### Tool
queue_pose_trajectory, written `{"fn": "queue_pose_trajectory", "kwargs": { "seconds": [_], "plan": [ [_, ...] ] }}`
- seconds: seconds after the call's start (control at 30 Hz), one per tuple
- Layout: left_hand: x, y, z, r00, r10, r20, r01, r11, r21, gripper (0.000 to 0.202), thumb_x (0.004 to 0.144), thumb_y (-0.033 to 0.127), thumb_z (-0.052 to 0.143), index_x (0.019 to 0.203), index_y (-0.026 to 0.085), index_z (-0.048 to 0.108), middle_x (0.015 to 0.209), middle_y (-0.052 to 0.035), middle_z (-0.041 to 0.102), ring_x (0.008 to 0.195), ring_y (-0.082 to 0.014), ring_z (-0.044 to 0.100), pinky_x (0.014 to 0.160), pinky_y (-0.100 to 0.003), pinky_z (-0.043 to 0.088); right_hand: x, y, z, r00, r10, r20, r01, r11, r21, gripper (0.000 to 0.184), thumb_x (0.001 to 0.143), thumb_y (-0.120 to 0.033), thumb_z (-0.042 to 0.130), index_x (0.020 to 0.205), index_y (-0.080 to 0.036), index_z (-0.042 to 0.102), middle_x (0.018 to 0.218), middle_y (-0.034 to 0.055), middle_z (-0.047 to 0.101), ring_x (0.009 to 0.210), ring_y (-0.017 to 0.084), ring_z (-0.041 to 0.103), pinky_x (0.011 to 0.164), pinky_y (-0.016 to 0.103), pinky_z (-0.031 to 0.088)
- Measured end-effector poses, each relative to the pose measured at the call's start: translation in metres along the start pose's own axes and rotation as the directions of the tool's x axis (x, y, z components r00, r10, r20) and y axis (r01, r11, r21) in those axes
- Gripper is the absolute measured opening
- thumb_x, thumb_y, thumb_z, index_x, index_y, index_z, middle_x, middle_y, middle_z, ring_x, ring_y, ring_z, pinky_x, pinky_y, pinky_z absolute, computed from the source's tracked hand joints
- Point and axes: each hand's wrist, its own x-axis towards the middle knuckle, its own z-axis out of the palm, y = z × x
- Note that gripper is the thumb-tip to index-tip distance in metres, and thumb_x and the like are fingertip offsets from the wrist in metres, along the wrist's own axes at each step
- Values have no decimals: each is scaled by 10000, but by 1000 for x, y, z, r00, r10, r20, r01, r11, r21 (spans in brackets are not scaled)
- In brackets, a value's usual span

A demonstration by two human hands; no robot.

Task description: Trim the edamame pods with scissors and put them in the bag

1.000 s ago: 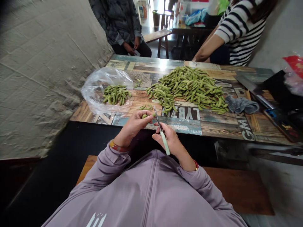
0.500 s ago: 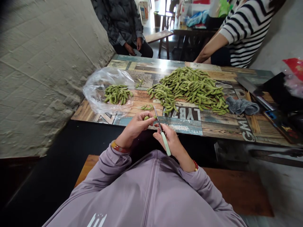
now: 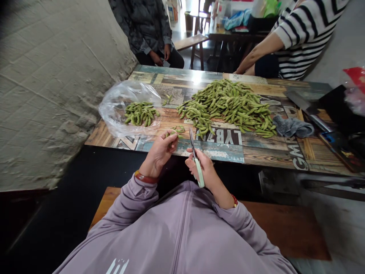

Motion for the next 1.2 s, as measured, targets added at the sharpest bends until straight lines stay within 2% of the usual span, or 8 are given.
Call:
{"fn": "queue_pose_trajectory", "kwargs": {
  "seconds": [0.2, 0.37, 0.57, 0.77, 0.93, 1.1, 1.2],
  "plan": [
    [-4, -4, 3, 999, 18, -31, -19, 1000, -25, 343, 616, 260, 815, 770, 162, 525, 647, 38, 589, 448, -27, 411, 405, -147, 224, 0, 6, 2, 998, -43, 37, 45, 998, -45, 504, 888, -561, 613, 1256, -222, 549, 956, 18, 561, 656, 109, 562, 594, 255, 539],
    [-10, -10, 9, 1000, 16, -11, -17, 1000, -18, 372, 616, 300, 845, 759, 157, 534, 656, 37, 595, 455, -23, 425, 414, -142, 262, 0, 5, 2, 996, -80, 49, 84, 992, -89, 500, 900, -556, 597, 1260, -213, 544, 979, 29, 565, 692, 117, 579, 663, 272, 542],
    [-17, -15, 13, 1000, 4, 26, -4, 1000, -1, 382, 632, 317, 850, 719, 157, 515, 579, 66, 514, 432, -25, 419, 395, -141, 232, 0, 4, 3, 996, -81, 21, 83, 990, -113, 511, 891, -573, 602, 1241, -205, 550, 978, 42, 586, 723, 139, 593, 674, 283, 551],
    [-20, -17, 16, 1000, 5, 13, -5, 1000, 4, 365, 639, 313, 843, 725, 148, 529, 626, 43, 571, 438, -20, 434, 396, -139, 238, -2, -2, 6, 996, -83, -24, 80, 991, -109, 484, 902, -608, 563, 1183, -215, 572, 932, 41, 593, 680, 140, 568, 621, 272, 539],
    [-21, -19, 18, 1000, 0, -10, 0, 1000, 2, 374, 636, 328, 851, 726, 149, 536, 588, 54, 533, 438, -24, 431, 401, -144, 237, -3, -3, 7, 996, -72, -45, 66, 991, -114, 483, 902, -620, 556, 1163, -215, 581, 916, 46, 609, 661, 141, 568, 604, 270, 533],
    [-21, -17, 19, 1000, 10, -20, -10, 1000, 4, 373, 635, 315, 850, 722, 146, 530, 635, 34, 573, 447, -23, 430, 406, -144, 242, -2, 2, 4, 994, -112, 0, 112, 987, -118, 517, 888, -600, 594, 1228, -213, 550, 978, 46, 591, 715, 141, 588, 656, 279, 547],
    [-21, -17, 19, 1000, 12, -27, -11, 1000, 10, 371, 640, 318, 847, 722, 151, 526, 618, 43, 548, 449, -26, 427, 411, -148, 255, -2, 6, 2, 992, -121, 22, 123, 986, -114, 505, 890, -591, 598, 1225, -217, 542, 999, 45, 583, 732, 139, 592, 681, 280, 550]
  ]
}}
